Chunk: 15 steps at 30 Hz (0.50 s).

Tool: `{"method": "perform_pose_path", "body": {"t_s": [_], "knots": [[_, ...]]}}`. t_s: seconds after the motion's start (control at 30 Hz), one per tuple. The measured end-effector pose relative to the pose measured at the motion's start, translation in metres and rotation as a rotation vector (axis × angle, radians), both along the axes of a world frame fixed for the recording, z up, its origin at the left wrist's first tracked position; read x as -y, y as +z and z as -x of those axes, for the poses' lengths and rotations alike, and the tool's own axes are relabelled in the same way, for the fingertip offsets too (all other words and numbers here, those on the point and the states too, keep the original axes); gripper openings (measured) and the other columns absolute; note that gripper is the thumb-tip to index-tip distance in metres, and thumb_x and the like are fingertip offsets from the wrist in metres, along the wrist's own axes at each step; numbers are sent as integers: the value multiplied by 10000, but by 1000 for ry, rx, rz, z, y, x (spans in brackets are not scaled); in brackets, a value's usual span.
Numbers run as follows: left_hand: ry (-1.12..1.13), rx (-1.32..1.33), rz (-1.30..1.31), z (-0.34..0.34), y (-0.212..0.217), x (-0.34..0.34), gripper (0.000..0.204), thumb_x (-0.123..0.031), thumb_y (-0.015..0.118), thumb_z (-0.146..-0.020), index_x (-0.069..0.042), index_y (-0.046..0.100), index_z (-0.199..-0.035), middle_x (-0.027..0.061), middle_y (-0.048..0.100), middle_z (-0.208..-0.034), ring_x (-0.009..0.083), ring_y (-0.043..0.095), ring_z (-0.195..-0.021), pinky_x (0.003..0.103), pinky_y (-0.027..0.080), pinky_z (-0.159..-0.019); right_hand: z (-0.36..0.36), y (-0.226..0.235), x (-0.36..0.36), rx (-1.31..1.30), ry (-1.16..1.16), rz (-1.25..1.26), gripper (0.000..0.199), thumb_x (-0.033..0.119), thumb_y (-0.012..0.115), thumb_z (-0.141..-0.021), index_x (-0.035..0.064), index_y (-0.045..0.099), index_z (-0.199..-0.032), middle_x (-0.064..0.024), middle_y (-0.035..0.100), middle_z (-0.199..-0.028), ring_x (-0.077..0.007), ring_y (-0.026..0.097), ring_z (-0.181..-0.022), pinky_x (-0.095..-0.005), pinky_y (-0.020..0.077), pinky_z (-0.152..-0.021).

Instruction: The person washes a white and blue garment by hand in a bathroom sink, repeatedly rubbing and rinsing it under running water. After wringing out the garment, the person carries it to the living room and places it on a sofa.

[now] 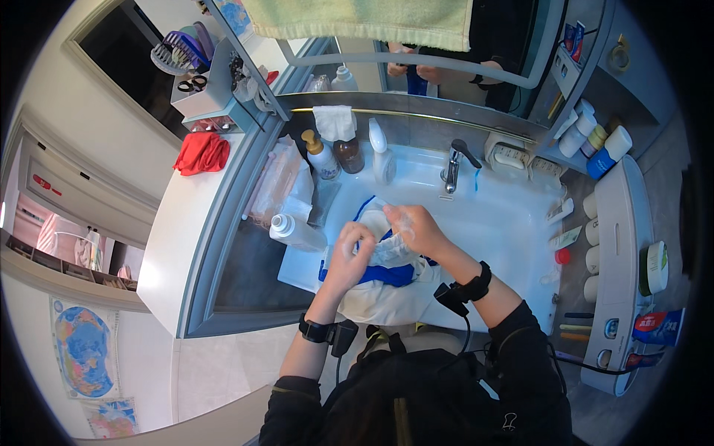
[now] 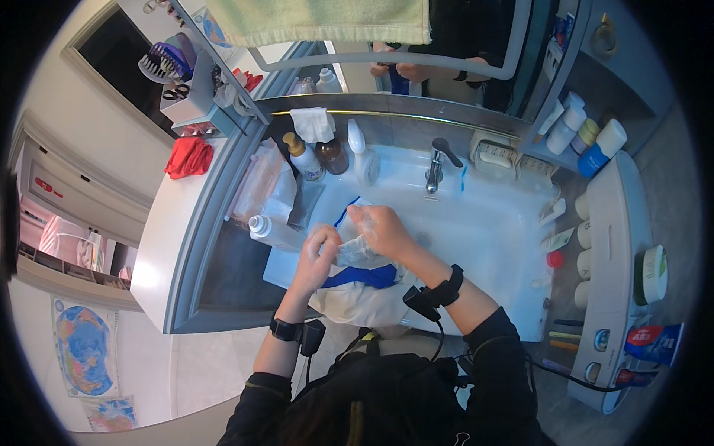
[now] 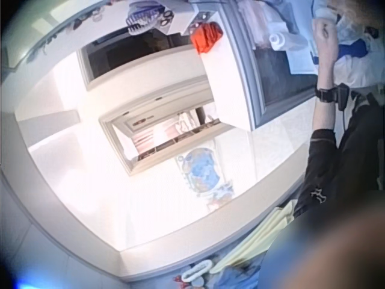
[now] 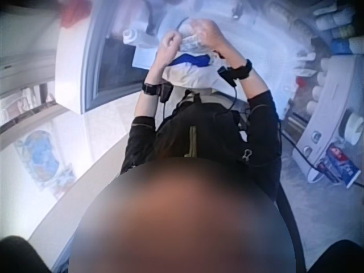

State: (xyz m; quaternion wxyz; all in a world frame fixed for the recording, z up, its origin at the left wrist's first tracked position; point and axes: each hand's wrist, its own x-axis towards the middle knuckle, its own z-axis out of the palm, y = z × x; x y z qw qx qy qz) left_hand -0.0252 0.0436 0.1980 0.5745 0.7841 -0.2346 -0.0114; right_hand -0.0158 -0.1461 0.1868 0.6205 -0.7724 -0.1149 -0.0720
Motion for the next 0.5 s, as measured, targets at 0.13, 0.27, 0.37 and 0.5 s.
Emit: {"method": "perform_pose_path", "body": {"t_s": [0.13,0.27,0.37,0.5], "knots": [[-84,212,-239,5,-1,9,165,-176,684,-812,-43,665,-908,163,498,-1235,368,448,-1165,432,353,-986,3,8,-3,-83,2,-59,402,339,509,-945,17,575,-714,-146,515,-585,-320,394,-547,-369,403,-546],[-19,189,-184,2,5,5,157,-177,650,-850,-20,645,-838,145,484,-1204,324,435,-1205,417,358,-998,-4,-4,13,288,201,255,312,342,541,-916,58,610,-806,-115,600,-652,-338,563,-610,-383,444,-586],[-13,115,-113,0,7,-10,198,-191,613,-890,-7,637,-819,130,470,-1159,306,416,-1234,414,351,-1005,-12,-7,44,225,450,683,230,320,583,-882,94,623,-870,-114,622,-706,-347,617,-703,-400,462,-608],[34,-103,8,-7,-12,-6,314,-285,529,-953,-14,615,-818,68,519,-953,215,544,-1023,322,420,-870,-26,15,53,318,258,477,248,327,613,-862,84,627,-817,-130,606,-689,-349,603,-675,-404,468,-595]]}}
